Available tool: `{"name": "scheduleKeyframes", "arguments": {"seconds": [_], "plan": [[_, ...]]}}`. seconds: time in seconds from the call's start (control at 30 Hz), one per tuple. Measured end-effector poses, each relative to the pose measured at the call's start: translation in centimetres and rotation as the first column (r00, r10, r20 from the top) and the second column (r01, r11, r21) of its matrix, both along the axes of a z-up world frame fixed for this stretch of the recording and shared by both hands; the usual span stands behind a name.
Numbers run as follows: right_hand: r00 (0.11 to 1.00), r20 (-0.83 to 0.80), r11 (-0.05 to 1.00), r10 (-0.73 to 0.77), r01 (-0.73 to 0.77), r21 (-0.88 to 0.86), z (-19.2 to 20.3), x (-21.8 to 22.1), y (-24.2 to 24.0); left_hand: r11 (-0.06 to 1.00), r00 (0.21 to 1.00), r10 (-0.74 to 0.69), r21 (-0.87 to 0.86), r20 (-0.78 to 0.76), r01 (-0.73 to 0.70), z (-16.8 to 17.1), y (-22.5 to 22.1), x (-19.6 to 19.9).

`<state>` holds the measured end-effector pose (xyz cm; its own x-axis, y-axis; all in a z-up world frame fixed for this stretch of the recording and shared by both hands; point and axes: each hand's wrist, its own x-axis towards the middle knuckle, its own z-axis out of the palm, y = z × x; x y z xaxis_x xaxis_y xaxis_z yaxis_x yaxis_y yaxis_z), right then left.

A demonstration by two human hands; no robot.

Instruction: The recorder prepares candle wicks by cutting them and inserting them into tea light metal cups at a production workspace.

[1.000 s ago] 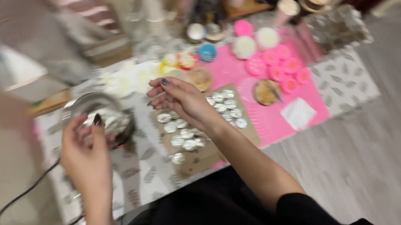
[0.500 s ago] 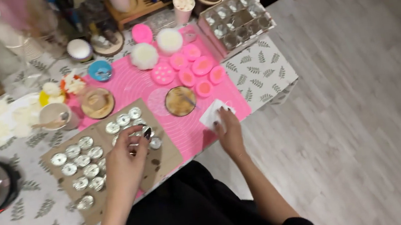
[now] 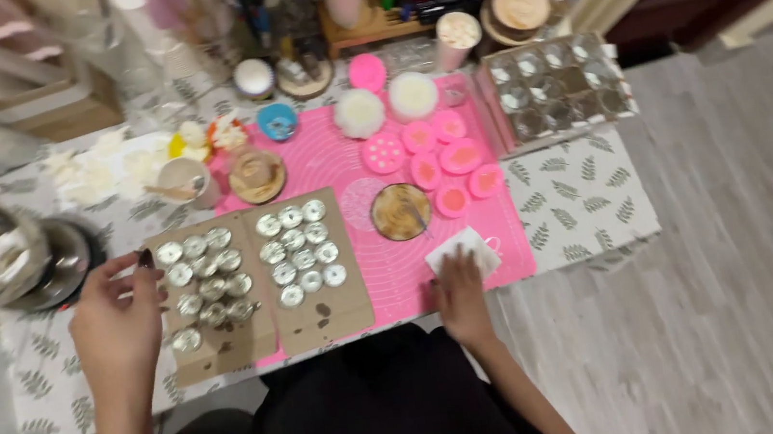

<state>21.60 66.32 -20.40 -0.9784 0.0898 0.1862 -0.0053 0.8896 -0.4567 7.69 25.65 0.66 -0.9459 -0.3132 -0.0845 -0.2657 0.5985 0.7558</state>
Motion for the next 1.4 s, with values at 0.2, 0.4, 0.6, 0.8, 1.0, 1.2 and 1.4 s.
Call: {"name": "scheduleKeyframes", "arguments": {"seconds": [0.2,0.4,0.6,0.8,1.0,1.2,1.4], "plan": [[0.927,0.239,0.921,-0.291,0.338,-0.192,4.3,-1.8,0.6,0.976,0.958,0.184,-0.071,-0.222,-0.204,-2.4,-4.8,3.7],[0.994,0.053,0.994,-0.098,0.095,0.057,0.6,-1.3,0.8,0.946,0.922,0.321,0.031,-0.217,-0.322,-4.8,-9.0,7.1],[0.957,0.254,0.99,-0.14,0.14,0.017,-3.0,0.9,1.1,0.931,0.918,0.363,0.027,-0.161,-0.363,-5.7,-12.1,7.2],[0.897,0.284,0.938,-0.34,0.303,0.165,-4.8,0.5,-0.5,0.943,0.934,0.286,0.234,-0.213,-0.235,-3.8,-13.2,3.2],[0.83,0.255,0.866,-0.496,0.494,0.078,-5.2,-0.4,-3.3,0.941,0.939,0.179,0.331,-0.295,-0.075,1.6,-16.4,-0.6],[0.766,0.387,0.847,-0.513,0.525,0.085,-4.2,-0.3,-6.9,0.909,0.932,0.056,0.405,-0.357,0.101,4.7,-19.2,-2.2],[0.841,0.039,0.842,-0.539,0.536,0.063,0.5,-0.5,-9.4,0.907,0.929,-0.027,0.381,-0.369,0.178,3.2,-23.2,-3.3]]}}
